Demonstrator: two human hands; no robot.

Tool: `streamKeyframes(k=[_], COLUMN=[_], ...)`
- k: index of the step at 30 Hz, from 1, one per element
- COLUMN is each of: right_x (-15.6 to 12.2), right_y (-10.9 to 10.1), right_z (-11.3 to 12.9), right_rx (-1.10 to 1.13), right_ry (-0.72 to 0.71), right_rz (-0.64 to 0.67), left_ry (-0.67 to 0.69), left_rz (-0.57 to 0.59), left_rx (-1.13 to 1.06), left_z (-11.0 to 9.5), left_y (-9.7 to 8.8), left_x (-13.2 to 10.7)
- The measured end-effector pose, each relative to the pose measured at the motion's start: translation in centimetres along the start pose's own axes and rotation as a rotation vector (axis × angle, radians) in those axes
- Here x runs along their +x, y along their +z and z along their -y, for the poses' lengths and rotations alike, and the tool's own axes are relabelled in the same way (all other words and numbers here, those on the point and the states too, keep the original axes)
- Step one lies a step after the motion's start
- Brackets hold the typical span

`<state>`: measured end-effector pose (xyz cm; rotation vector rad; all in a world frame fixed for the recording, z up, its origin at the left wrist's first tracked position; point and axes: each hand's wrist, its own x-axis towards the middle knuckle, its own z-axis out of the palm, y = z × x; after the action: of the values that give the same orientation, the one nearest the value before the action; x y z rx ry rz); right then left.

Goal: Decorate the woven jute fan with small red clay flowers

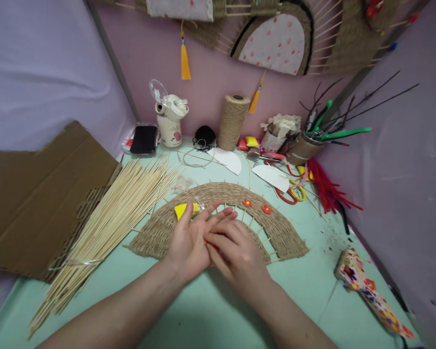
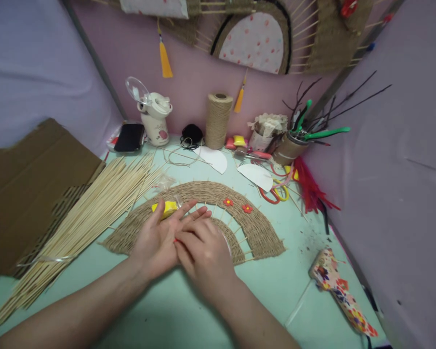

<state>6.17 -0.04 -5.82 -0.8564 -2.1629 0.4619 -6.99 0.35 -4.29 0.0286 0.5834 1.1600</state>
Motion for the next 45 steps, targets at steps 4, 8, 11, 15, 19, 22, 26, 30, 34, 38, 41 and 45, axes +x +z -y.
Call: streamKeyframes(k=[4, 8, 11, 15, 19, 22, 26, 30, 34, 38, 41, 45], right_x=[-0.2, -0.3, -0.2, -0.2, -0.4, -0.6, -0.8, -0.8, -0.9, -0.9, -0.8, -0.7], right_y=[0.1, 0.3, 0.3, 0.1, 0.2, 0.4, 0.4, 0.4, 0.4, 0.2, 0.1, 0.1], right_z=[-0.4, -0.3, -0.1, 0.1, 0.4, 0.5, 0.3, -0.1, -0.1, -0.3, -0.5, -0.3], right_rx=[0.054, 0.007, -0.035, -0.099, -0.180, -0.227, -0.246, -0.301, -0.263, -0.271, -0.305, -0.267], right_ry=[0.066, 0.054, -0.006, -0.053, -0.018, -0.055, -0.094, -0.004, -0.071, -0.074, -0.017, -0.081], right_rz=[-0.073, -0.127, -0.067, 0.021, 0.072, 0.120, 0.140, 0.076, 0.132, 0.138, 0.098, 0.147], left_ry=[-0.042, -0.045, -0.024, 0.041, 0.051, 0.026, 0.078, 0.087, -0.004, 0.080, 0.044, -0.008], left_rz=[0.064, 0.105, 0.093, 0.066, 0.064, 0.076, 0.089, 0.138, 0.173, 0.189, 0.207, 0.205], left_rx=[0.000, -0.001, -0.006, -0.050, -0.055, -0.035, -0.014, -0.020, -0.034, -0.093, -0.090, -0.075], left_z=[0.4, 0.4, 0.1, -0.5, -0.5, -0.5, -1.1, -1.2, -1.1, -1.4, -1.4, -1.6], left_y=[0.1, 0.1, 0.0, 0.0, -0.2, -0.3, -0.2, -0.2, -0.4, -0.3, -0.2, -0.3], left_x=[-0.3, -0.4, -0.2, 0.0, 0.0, 0.0, -0.1, -0.2, -0.1, 0.0, -0.2, -0.2])
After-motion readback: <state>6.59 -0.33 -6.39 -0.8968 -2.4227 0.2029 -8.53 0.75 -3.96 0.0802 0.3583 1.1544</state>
